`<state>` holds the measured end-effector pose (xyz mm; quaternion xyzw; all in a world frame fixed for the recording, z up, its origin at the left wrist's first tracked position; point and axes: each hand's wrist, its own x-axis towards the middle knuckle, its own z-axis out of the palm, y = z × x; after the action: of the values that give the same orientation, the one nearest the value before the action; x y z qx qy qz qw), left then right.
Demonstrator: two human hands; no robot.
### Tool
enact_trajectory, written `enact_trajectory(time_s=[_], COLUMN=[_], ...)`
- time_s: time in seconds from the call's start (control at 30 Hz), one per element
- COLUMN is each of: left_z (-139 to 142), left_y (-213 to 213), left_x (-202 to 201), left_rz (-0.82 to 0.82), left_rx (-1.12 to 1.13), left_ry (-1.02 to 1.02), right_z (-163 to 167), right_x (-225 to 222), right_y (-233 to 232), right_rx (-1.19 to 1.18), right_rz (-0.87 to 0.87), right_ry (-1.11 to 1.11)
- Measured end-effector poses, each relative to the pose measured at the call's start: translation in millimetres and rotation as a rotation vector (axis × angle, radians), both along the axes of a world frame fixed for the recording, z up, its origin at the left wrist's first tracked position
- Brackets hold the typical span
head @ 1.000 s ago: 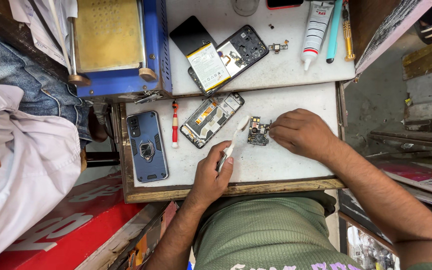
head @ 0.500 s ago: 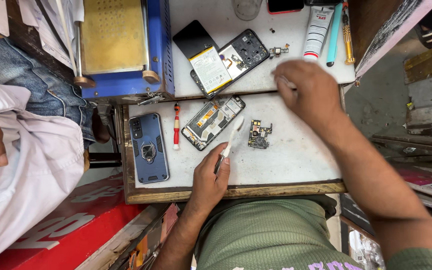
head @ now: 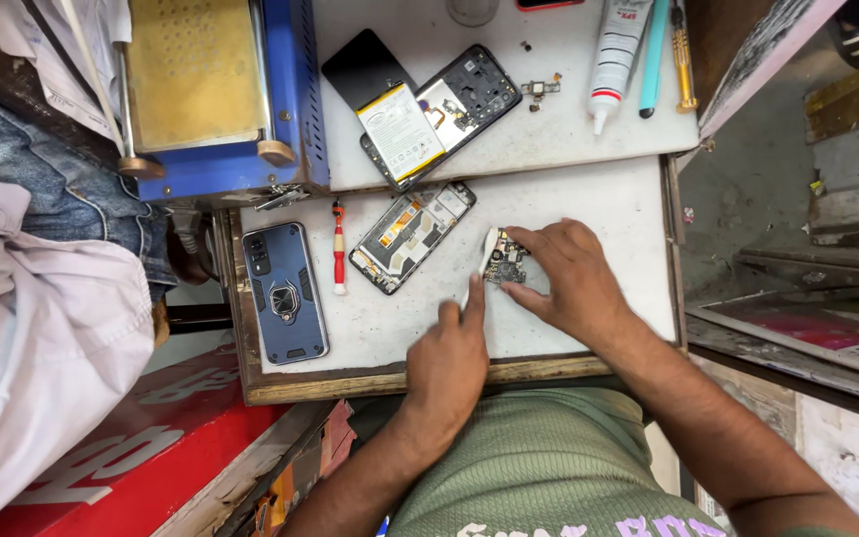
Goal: The person works at a repair bench on a disassembled smartphone. They lift the motherboard out of the phone frame, set it on the bench, and use a small brush to clean the board and its contacts, handling small components and screws while working on the board by hand.
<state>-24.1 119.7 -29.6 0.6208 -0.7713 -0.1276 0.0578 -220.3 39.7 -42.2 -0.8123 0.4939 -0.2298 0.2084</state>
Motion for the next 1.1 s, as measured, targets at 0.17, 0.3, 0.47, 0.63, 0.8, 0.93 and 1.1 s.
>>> enact_trajectory(time_s=[0.17,0.3,0.47,0.63,0.8,0.93,1.1], left_z=[0.8,-2.8,1.8,3.2,6.9,3.8,0.0], left_y=[-4.1,-8.0,-8.6,-22.3,0.5,4.2,-3.3], left_x=[-0.5,0.6,3.9,6.2,24.9,25.6,13.9], left_rz=[-0.052,-0.063,-0.069,-0.059,-0.049,-0.049,-0.189], left_rx=[0.141,0.082,0.169,0.074,-0.024,0.073,0.251], left_ry=[-0.030,-0.053,-0.015,0.051,0.161,0.110,-0.037], right_z=[-8.5,-9.8,-9.0,-7.5,-3.4,0.5,6.3], right_x=[0.1,-0.3,0.1,2.3,6.0,9.6,2.5], right_y=[0.9,-2.0,-3.6,-1.3,-2.6,-0.5,-3.1], right_rx=[-0.067,0.020,-0.085,0.047,-0.081,-0.018,0.064], right_rz=[0.011,-0.009,0.005,-0.035,-0.095,-0.083,0.008], right_ry=[-0.022,-0.053,-0.049,-0.063,-0.114,0.001,0.132])
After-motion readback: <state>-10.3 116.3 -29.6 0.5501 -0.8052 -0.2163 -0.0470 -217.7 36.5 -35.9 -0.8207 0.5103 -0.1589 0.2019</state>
